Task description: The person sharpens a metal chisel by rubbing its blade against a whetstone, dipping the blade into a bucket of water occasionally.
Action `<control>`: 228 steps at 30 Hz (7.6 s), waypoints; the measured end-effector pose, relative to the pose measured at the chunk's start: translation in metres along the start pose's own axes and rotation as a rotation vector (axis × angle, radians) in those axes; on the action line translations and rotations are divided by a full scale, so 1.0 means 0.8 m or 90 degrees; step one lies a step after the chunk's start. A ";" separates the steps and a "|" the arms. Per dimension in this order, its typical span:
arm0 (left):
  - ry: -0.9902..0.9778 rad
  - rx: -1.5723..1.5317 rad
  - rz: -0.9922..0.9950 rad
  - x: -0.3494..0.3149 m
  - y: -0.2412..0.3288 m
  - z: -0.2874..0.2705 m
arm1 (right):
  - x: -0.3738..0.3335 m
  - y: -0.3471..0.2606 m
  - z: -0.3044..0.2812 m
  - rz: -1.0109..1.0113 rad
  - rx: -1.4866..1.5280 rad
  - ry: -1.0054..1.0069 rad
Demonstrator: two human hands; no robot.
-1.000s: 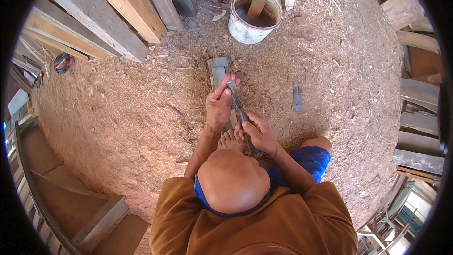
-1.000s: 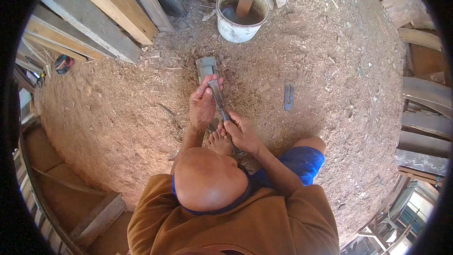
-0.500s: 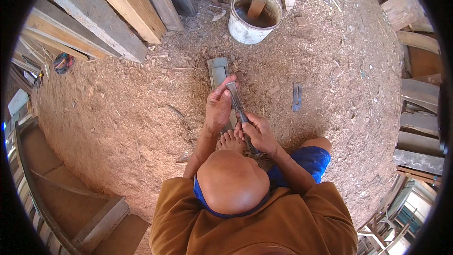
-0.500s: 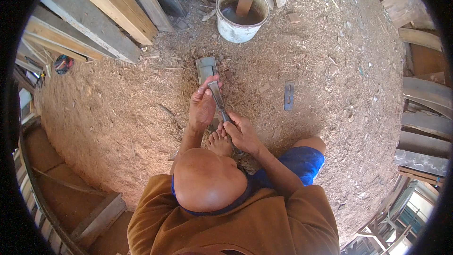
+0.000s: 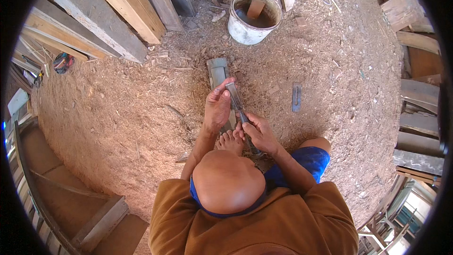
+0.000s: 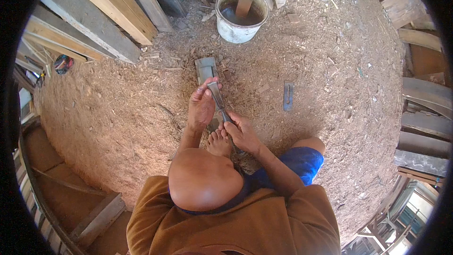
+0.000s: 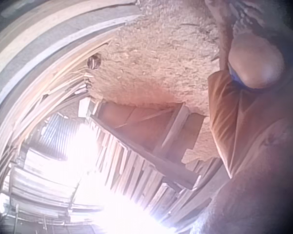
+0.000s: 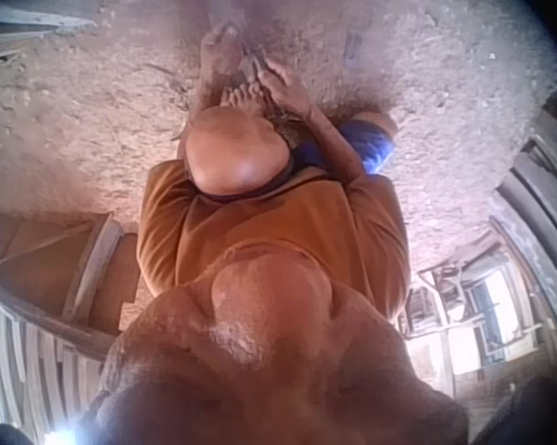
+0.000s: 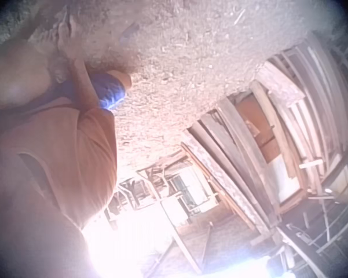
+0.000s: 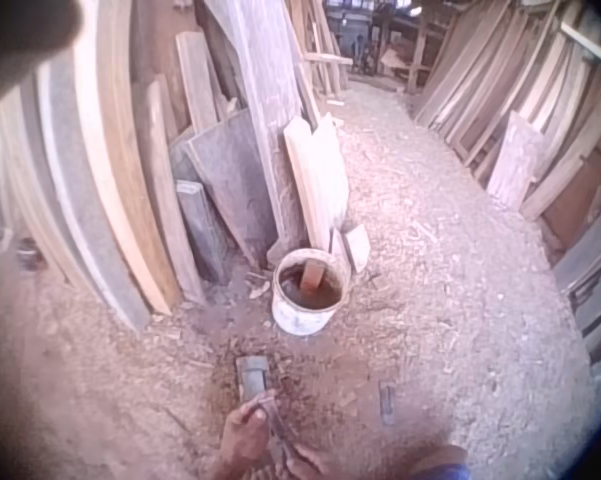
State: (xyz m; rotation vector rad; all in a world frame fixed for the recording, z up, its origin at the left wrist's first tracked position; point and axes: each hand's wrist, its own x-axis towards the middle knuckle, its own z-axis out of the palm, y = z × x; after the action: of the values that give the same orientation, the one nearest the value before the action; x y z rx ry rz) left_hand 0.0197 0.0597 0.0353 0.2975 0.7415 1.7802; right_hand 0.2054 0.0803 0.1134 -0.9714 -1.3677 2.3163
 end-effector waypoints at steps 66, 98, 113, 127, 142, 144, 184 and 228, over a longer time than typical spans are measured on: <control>-0.372 1.269 0.371 0.109 0.081 -0.098 | 0.157 -0.068 0.037 0.295 -0.448 -0.012; -0.466 1.208 0.320 0.127 0.092 -0.076 | 0.177 -0.071 0.006 0.267 -0.429 -0.094; -0.422 1.110 0.221 0.141 0.088 -0.100 | 0.173 -0.068 0.004 0.285 -0.364 -0.065; -0.406 1.136 0.216 0.127 0.077 -0.123 | 0.160 -0.048 0.012 0.309 -0.349 -0.013; -0.366 1.128 0.268 0.150 0.084 -0.127 | 0.185 -0.045 0.000 0.280 -0.325 -0.021; -0.366 1.138 0.094 0.109 0.089 -0.080 | 0.140 -0.038 -0.002 0.270 -0.364 -0.036; -0.388 1.178 0.256 0.125 0.083 -0.100 | 0.139 -0.015 0.016 0.224 -0.394 0.043; -0.374 1.173 0.281 0.094 0.071 -0.112 | 0.129 -0.010 0.022 0.190 -0.436 0.005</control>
State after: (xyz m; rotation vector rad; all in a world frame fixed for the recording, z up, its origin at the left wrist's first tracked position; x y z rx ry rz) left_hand -0.0981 0.0900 -0.0110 2.1622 1.7189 0.6956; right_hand 0.1170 0.1285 0.0845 -1.4471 -2.2112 2.0352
